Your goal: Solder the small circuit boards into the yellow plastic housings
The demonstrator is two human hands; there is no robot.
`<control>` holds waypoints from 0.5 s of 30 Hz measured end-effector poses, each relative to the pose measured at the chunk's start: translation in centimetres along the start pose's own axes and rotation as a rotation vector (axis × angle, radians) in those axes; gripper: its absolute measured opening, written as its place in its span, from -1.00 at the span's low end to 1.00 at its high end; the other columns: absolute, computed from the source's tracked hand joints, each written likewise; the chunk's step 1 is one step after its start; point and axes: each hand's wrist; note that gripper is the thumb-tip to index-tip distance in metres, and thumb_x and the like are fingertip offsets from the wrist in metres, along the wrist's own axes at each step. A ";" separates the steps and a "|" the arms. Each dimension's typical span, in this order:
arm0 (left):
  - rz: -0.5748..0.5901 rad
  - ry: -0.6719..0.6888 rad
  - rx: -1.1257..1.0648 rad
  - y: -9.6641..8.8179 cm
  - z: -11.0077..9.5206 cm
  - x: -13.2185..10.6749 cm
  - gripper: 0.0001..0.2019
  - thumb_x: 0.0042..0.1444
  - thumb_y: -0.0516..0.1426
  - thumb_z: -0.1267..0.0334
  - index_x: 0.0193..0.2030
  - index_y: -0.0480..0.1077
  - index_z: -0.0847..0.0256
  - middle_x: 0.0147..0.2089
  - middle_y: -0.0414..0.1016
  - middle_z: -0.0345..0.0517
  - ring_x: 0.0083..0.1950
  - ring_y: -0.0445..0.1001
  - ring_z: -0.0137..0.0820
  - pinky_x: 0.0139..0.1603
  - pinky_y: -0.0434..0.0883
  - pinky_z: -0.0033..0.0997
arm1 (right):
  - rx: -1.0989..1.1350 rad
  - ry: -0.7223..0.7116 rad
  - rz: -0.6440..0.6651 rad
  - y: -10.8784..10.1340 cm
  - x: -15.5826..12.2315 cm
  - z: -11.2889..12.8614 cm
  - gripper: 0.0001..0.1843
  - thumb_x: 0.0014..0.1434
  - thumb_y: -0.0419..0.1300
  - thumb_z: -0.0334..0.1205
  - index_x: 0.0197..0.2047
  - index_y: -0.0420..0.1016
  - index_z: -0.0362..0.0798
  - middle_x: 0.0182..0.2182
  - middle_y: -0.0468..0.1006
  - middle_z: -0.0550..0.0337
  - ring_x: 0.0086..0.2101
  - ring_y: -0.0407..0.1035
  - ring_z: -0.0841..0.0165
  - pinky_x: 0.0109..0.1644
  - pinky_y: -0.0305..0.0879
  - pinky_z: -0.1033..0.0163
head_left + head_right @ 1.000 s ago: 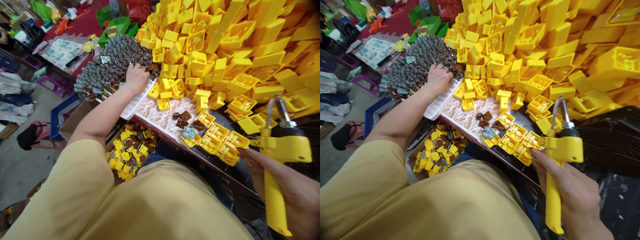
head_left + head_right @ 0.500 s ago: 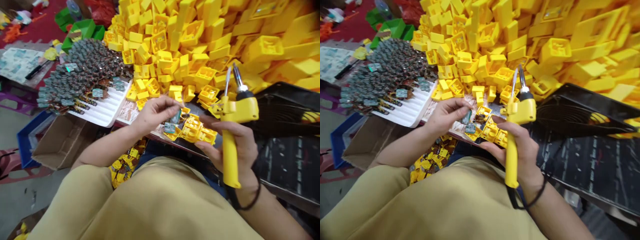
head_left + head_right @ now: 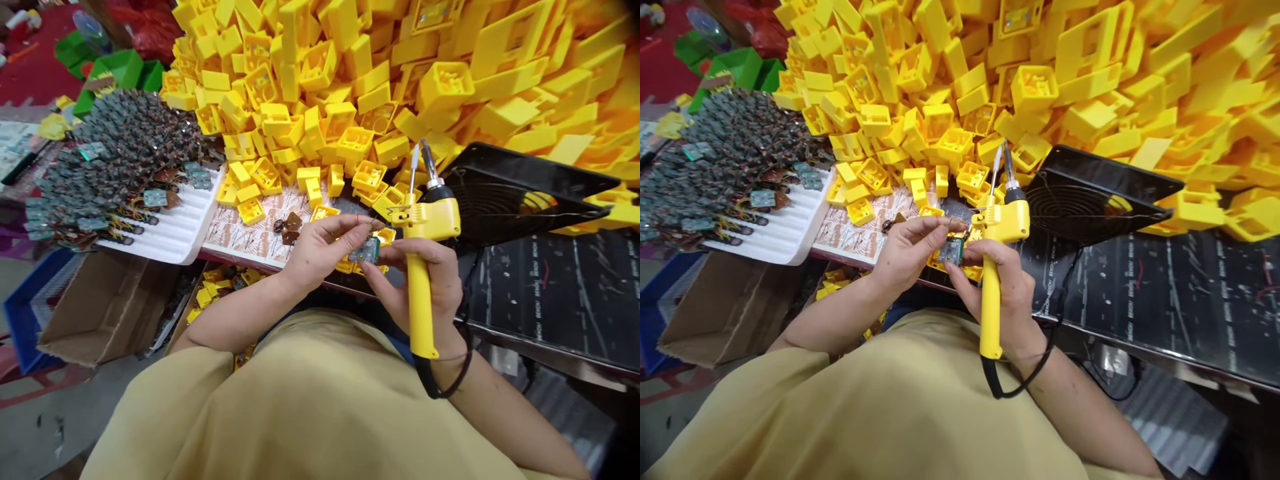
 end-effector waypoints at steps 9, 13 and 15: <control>0.101 -0.011 0.347 -1.1 -2.5 0.3 -0.79 0.06 0.38 0.03 -0.37 0.65 0.12 -0.36 0.63 -0.16 -0.32 0.56 -0.45 -0.20 0.50 -0.46 | -0.027 -0.049 0.002 -2.0 1.6 0.2 -0.44 0.12 0.47 -0.21 0.12 0.34 0.04 -0.09 0.60 0.16 -0.11 0.56 0.32 0.02 0.56 0.24; 0.184 -0.052 0.403 -1.4 -2.2 0.5 -0.86 0.08 0.36 0.10 -0.33 0.65 0.09 -0.35 0.66 -0.18 -0.33 0.57 -0.40 -0.26 0.50 -0.44 | -0.024 -0.092 -0.012 -2.0 2.7 0.6 -0.55 0.26 0.32 -0.34 0.12 0.26 0.06 -0.24 0.61 0.33 -0.24 0.56 0.44 -0.04 0.55 0.32; 0.206 -0.076 0.380 -1.2 -1.6 0.6 -0.86 0.07 0.37 0.11 -0.33 0.63 0.09 -0.36 0.65 -0.19 -0.36 0.57 -0.39 -0.31 0.50 -0.44 | -0.034 -0.109 -0.010 -1.8 3.0 0.6 -0.58 0.28 0.30 -0.35 0.12 0.25 0.05 -0.28 0.60 0.36 -0.27 0.56 0.47 -0.06 0.54 0.35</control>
Point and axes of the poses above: each hand's wrist, its own x-axis towards the middle knuckle, its own y-axis out of the palm, z = x × y
